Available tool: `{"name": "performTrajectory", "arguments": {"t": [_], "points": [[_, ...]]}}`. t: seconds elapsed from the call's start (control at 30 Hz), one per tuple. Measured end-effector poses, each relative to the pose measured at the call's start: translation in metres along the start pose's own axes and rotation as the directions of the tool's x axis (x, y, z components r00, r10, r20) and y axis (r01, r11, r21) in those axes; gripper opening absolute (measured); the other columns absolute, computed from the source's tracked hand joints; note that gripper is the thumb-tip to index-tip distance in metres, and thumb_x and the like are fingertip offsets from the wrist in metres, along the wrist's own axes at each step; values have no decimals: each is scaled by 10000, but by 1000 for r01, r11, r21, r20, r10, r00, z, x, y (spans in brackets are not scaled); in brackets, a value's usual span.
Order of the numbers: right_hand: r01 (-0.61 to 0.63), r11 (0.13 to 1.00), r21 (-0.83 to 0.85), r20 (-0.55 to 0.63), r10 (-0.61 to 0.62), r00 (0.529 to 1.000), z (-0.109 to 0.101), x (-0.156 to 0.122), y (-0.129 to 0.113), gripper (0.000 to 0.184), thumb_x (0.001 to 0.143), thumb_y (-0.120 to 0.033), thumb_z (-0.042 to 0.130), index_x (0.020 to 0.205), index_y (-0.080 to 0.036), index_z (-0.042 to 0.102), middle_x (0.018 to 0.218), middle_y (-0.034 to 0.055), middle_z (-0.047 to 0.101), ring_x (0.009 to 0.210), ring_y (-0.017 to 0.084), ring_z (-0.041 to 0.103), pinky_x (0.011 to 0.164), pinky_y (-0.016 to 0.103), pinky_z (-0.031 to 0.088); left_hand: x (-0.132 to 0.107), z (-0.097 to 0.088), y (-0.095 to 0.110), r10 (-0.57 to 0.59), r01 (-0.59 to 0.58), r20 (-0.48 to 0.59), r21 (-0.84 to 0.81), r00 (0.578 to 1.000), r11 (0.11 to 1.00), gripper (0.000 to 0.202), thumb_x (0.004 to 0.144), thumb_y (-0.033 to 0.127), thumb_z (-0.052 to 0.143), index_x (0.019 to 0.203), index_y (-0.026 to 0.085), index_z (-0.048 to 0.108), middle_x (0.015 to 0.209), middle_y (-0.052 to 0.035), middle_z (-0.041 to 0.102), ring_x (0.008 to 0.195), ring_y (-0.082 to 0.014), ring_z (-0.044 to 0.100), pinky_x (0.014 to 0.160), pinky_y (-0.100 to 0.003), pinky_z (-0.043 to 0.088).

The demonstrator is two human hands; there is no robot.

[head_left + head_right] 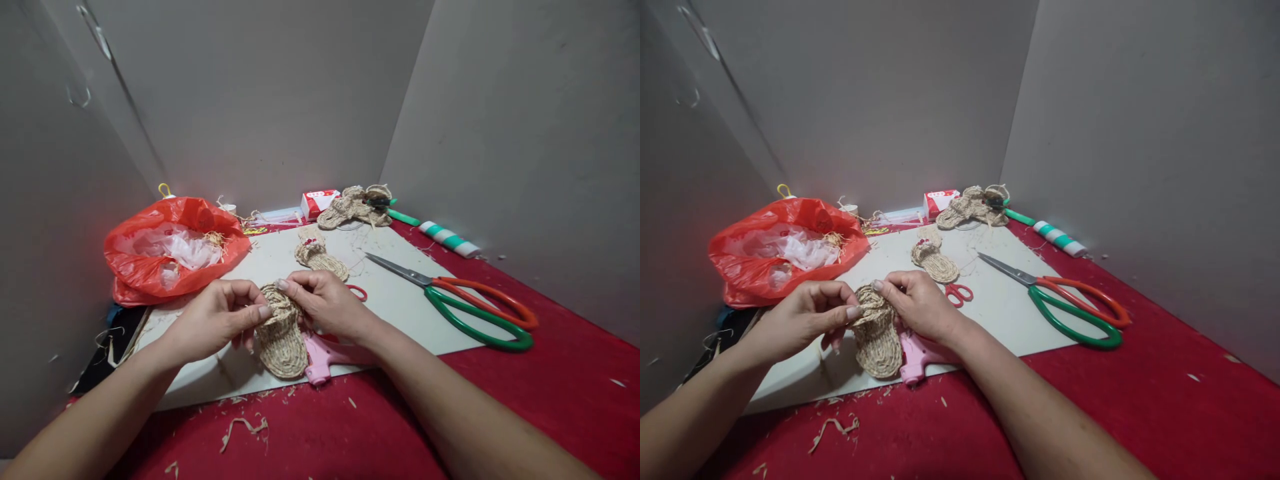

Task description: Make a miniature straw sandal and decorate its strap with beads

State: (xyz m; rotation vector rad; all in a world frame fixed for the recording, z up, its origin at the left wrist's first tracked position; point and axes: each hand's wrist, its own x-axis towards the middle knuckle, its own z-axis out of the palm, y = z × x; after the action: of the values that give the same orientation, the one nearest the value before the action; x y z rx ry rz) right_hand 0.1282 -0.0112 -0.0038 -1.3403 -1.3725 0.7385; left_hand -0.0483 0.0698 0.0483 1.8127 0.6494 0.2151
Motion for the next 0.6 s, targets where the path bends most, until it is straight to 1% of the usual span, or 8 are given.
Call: {"name": "performTrajectory", "arguments": {"t": [0.07,0.17,0.23,0.4,0.5,0.6], "points": [[-49,998,25,-4,49,999,0,0,1,381,883,-412,513,569,-210,436,449,-93,361,402,77,364,404,197,280,3,1,-2,-13,14,16,-92,1000,996,225,786,344,668,729,156,559,524,38,569,434,-73,541,448,-153,402],[-107,993,59,-4,107,994,0,0,0,385,887,-452,507,597,-202,477,425,-85,411,366,73,405,373,186,298,4,2,-4,-1,-2,-21,-155,1000,988,240,753,331,695,704,149,546,539,50,557,423,-63,527,456,-167,429],[-129,989,74,-9,130,991,0,-1,-1,388,890,-467,502,612,-197,496,429,-74,450,367,73,428,372,180,316,4,3,-3,7,-15,-51,-159,999,987,243,730,322,713,697,146,548,547,60,535,421,-60,514,446,-173,435],[-145,983,112,-27,148,989,2,-1,0,423,895,-504,484,596,-205,472,425,-68,470,384,79,478,382,175,349,4,5,0,-12,0,-77,-151,997,989,217,738,329,699,800,148,596,547,59,549,402,-59,489,430,-182,437],[-139,981,135,-45,146,988,3,0,0,442,887,-531,487,588,-206,460,425,-70,466,394,83,498,386,175,358,4,4,0,-26,17,-68,-135,997,991,234,731,343,704,710,128,612,552,36,569,412,-55,490,439,-183,433],[-138,979,153,-91,153,984,3,1,1,441,877,-532,507,585,-204,464,446,-59,488,398,94,524,384,189,384,4,2,0,-13,2,-89,-130,996,991,227,727,337,710,685,131,625,520,46,552,417,-54,487,451,-178,424]]}}
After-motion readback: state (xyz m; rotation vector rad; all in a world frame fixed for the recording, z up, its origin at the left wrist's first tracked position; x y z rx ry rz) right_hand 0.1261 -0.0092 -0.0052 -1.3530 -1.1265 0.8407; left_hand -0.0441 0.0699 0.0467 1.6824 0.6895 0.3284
